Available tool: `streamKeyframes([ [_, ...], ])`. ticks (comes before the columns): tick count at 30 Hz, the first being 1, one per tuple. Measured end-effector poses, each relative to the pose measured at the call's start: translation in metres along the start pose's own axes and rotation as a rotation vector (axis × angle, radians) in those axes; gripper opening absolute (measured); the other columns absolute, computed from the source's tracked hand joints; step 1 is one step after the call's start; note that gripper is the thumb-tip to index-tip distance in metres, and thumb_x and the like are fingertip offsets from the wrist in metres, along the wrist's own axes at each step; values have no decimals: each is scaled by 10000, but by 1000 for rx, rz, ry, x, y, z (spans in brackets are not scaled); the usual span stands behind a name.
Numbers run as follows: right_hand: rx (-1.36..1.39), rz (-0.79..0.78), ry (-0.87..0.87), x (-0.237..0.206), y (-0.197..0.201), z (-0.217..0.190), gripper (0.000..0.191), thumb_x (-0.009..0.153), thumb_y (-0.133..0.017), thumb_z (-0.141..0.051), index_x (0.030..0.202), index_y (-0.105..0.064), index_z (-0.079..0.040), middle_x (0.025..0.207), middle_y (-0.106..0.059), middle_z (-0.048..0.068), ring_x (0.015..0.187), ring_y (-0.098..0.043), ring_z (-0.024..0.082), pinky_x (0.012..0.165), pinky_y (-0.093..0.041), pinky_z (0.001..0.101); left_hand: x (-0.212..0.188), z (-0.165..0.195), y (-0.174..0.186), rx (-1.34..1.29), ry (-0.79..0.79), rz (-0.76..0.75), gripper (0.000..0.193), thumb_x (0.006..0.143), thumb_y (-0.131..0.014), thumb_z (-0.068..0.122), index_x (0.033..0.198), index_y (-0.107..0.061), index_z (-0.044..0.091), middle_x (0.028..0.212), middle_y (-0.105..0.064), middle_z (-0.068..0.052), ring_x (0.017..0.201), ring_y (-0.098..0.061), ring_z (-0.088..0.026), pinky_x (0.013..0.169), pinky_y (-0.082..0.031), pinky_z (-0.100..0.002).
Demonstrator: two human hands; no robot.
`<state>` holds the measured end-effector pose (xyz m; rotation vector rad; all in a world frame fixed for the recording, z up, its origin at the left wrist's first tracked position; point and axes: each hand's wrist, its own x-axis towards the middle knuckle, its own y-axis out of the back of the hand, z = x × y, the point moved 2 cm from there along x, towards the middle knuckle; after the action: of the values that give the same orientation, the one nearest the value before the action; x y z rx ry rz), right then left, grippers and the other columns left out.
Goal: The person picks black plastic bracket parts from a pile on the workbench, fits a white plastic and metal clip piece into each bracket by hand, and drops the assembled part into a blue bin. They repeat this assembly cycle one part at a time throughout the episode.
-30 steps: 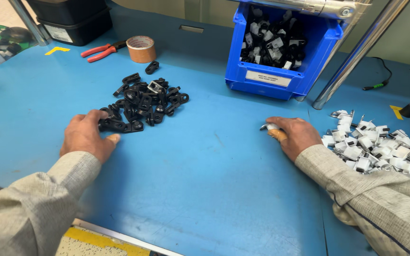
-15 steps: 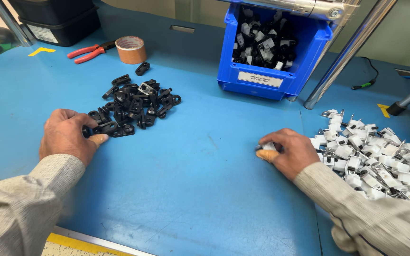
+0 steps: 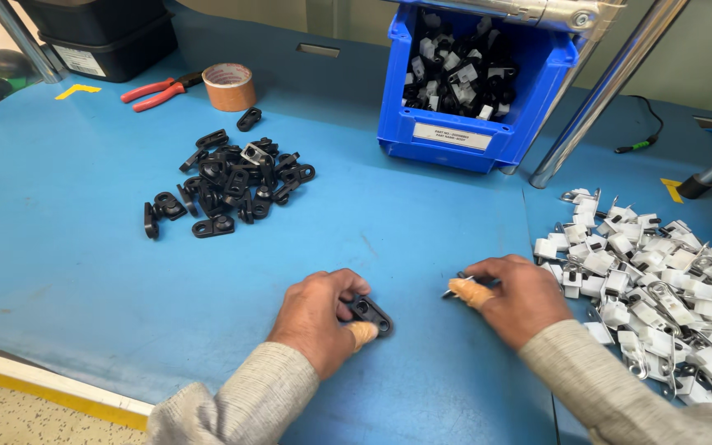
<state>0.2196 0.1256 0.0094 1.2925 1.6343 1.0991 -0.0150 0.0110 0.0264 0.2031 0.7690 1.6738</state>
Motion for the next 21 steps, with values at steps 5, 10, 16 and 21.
streamKeyframes([
  [5,179,90,167,-8,4,-31,343,795,-828,-287,1099,-773,-139,978,-774,84,841,-749,196,785,-593,347,0,3,-1,-53,67,30,271,846,-788,130,1113,-759,165,1007,-745,12,815,-707,-96,782,-628,-270],
  [10,246,115,354,-9,2,-56,361,743,-841,-151,1093,-758,-123,978,-722,89,857,-732,237,772,-602,345,-1,8,-8,-13,33,188,366,774,-807,63,1116,-703,140,989,-746,-50,859,-722,-177,787,-624,-315],
  [16,263,174,682,-21,-11,-69,358,757,-808,-84,1106,-725,-93,1024,-747,92,904,-731,278,770,-593,374,-6,18,-3,224,197,80,223,878,-791,213,1088,-730,169,982,-755,-92,939,-741,-254,847,-606,-405],
  [21,525,-2,112,-14,-28,-62,478,765,-805,-121,1229,-720,-198,939,-800,34,800,-785,184,747,-635,309,-9,22,-1,193,208,105,218,865,-809,225,1031,-708,126,961,-759,-89,927,-751,-244,829,-609,-388],
])
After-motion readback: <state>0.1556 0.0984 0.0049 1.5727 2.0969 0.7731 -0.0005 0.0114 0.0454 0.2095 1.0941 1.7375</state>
